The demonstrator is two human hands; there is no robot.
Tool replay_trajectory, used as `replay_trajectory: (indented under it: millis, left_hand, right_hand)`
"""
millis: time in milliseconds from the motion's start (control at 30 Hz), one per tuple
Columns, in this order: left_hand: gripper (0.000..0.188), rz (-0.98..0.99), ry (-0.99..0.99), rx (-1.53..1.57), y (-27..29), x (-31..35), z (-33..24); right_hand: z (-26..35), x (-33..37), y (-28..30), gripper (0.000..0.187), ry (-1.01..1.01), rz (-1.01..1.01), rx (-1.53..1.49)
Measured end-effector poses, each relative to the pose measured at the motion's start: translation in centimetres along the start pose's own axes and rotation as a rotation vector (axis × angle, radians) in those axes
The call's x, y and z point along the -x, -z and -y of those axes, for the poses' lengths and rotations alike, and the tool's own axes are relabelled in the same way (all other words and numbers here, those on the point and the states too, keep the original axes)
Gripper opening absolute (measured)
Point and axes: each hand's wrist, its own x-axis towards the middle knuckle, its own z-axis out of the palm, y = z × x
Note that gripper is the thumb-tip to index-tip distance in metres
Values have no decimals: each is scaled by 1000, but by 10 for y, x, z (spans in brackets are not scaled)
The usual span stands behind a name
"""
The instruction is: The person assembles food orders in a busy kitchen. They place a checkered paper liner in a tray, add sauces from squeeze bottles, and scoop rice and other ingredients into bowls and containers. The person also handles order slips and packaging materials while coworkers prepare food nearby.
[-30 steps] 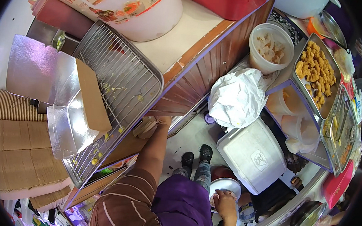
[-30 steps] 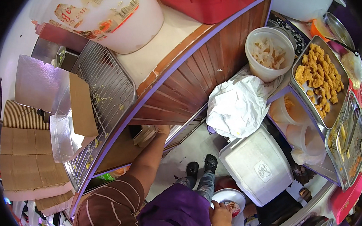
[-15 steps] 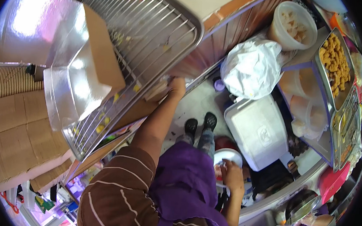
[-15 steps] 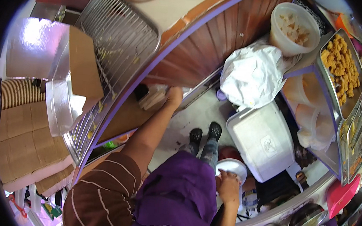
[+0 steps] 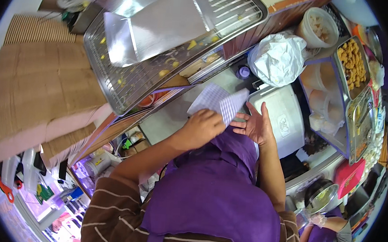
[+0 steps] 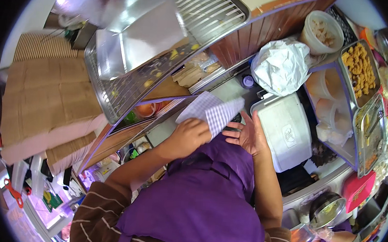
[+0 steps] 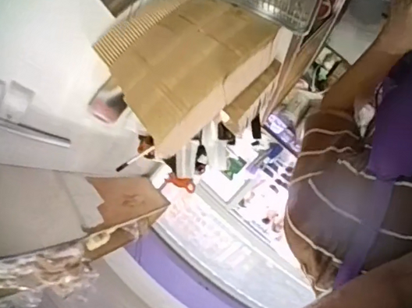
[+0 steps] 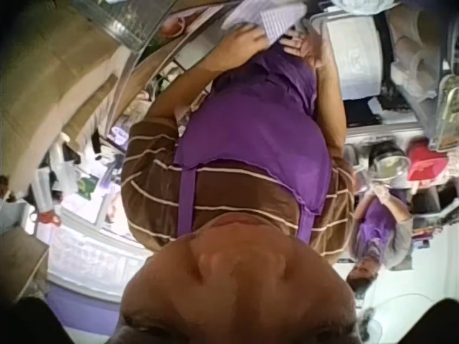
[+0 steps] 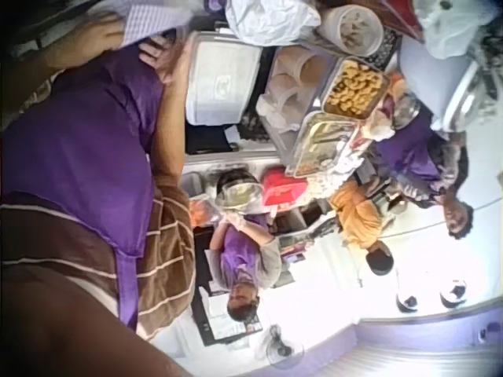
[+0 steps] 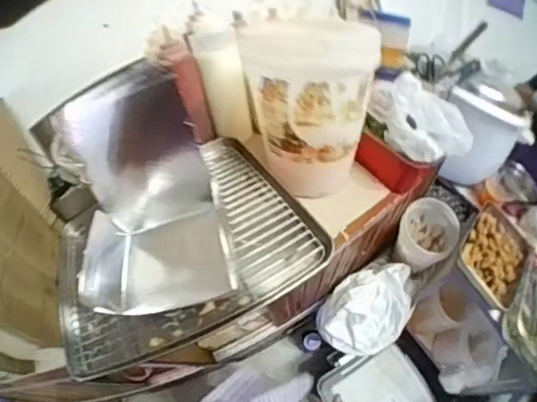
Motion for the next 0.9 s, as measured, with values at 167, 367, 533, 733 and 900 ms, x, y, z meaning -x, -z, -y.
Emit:
replay_trajectory:
  millis: [167, 367, 533, 733, 900]
  left_hand:
    - [9, -129, -203, -280, 55, 29, -53]
    - [18, -419, 238, 158, 144, 50, -60]
    - [48, -620, 331, 1246, 125, 58, -30]
    - [47, -974, 213, 958, 189, 38, -14]
    - [23, -854, 596, 239, 232, 8, 30]
  right_hand:
    - [13, 23, -79, 69, 64, -66, 372]
    - [25, 61, -169, 56, 472, -157, 530]
    - [48, 83, -218, 50, 637, 73, 748]
    - [81, 47, -296, 65, 968, 62, 984]
    - [138, -25, -322, 66, 1163, -229, 1538]
